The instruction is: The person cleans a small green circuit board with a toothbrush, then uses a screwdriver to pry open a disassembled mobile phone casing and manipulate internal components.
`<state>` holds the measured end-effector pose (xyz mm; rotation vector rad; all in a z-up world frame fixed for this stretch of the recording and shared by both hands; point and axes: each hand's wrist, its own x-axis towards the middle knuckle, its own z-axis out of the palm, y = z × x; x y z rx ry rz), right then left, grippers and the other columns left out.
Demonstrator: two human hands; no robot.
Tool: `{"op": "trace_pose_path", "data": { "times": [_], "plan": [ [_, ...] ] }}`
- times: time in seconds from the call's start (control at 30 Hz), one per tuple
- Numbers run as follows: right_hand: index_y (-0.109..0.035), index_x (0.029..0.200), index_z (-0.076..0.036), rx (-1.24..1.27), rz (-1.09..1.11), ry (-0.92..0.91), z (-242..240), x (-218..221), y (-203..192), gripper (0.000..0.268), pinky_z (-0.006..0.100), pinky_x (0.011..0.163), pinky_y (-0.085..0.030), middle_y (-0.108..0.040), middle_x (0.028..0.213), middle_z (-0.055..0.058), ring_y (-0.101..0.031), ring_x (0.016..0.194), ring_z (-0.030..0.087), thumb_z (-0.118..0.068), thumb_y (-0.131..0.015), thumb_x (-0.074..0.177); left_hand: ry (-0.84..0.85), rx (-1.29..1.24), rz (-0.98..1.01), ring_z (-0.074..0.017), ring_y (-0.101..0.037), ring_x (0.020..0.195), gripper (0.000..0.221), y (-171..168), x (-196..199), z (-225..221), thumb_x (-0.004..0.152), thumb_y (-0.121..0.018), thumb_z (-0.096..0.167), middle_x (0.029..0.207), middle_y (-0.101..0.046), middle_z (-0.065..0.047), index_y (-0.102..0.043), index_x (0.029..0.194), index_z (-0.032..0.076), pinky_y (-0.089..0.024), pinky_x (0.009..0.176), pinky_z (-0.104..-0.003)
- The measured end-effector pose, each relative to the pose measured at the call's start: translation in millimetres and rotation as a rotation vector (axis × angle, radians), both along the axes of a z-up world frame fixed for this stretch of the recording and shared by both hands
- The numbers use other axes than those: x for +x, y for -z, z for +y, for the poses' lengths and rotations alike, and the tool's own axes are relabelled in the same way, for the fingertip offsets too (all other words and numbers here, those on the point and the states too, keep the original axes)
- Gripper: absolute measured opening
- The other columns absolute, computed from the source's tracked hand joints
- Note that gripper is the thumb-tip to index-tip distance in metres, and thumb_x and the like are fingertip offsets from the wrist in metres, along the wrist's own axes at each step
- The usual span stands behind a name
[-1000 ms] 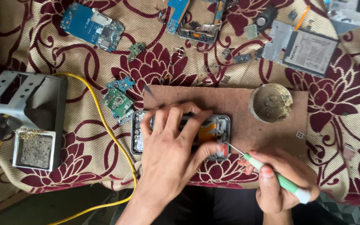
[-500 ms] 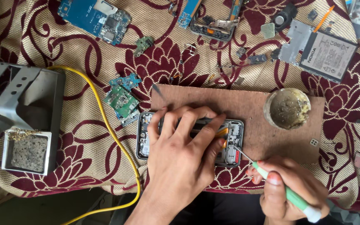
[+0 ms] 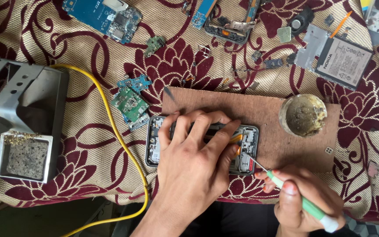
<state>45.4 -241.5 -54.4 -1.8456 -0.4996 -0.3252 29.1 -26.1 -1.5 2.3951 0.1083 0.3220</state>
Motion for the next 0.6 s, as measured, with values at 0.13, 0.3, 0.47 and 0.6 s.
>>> {"op": "trace_pose_path", "data": {
  "times": [0.13,0.3,0.47,0.6],
  "plan": [
    [-0.064,0.094,0.009,-0.191,-0.103,-0.12,-4,2,-2,0.021,0.032,0.058,-0.059,-0.071,0.079,0.019,-0.076,0.066,0.023,-0.01,-0.055,0.099,-0.009,-0.007,-0.006,-0.0248,-0.054,0.122,0.037,-1,0,0,0.088,-0.074,0.024,0.124,-0.062,0.0,-0.074,0.123,0.016,-0.03,0.113,-0.053],
    [-0.068,0.103,0.01,-0.322,-0.301,-0.172,-8,-3,0,0.015,0.035,0.064,-0.06,-0.07,0.08,0.019,-0.074,0.071,0.024,0.0,-0.064,0.092,-0.003,-0.011,-0.003,-0.0251,-0.055,0.12,0.038,-3,1,1,0.086,-0.075,0.023,0.122,-0.063,-0.001,-0.074,0.123,0.015,-0.031,0.112,-0.052],
    [-0.068,0.102,0.012,-0.337,-0.289,-0.201,-2,-10,1,0.018,0.035,0.069,-0.061,-0.07,0.085,0.02,-0.073,0.077,0.026,0.005,-0.071,0.087,-0.005,0.003,-0.021,-0.025,-0.055,0.119,0.036,-2,1,0,0.086,-0.075,0.023,0.122,-0.063,-0.001,-0.074,0.121,0.014,-0.031,0.111,-0.052],
    [-0.07,0.101,0.01,-0.399,-0.294,-0.072,12,-11,-1,0.017,0.035,0.07,-0.06,-0.069,0.085,0.02,-0.073,0.077,0.028,0.006,-0.075,0.084,-0.011,0.003,-0.039,-0.0253,-0.055,0.119,0.036,-3,1,1,0.086,-0.075,0.022,0.122,-0.063,-0.002,-0.074,0.12,0.013,-0.031,0.11,-0.051]
  ]
}}
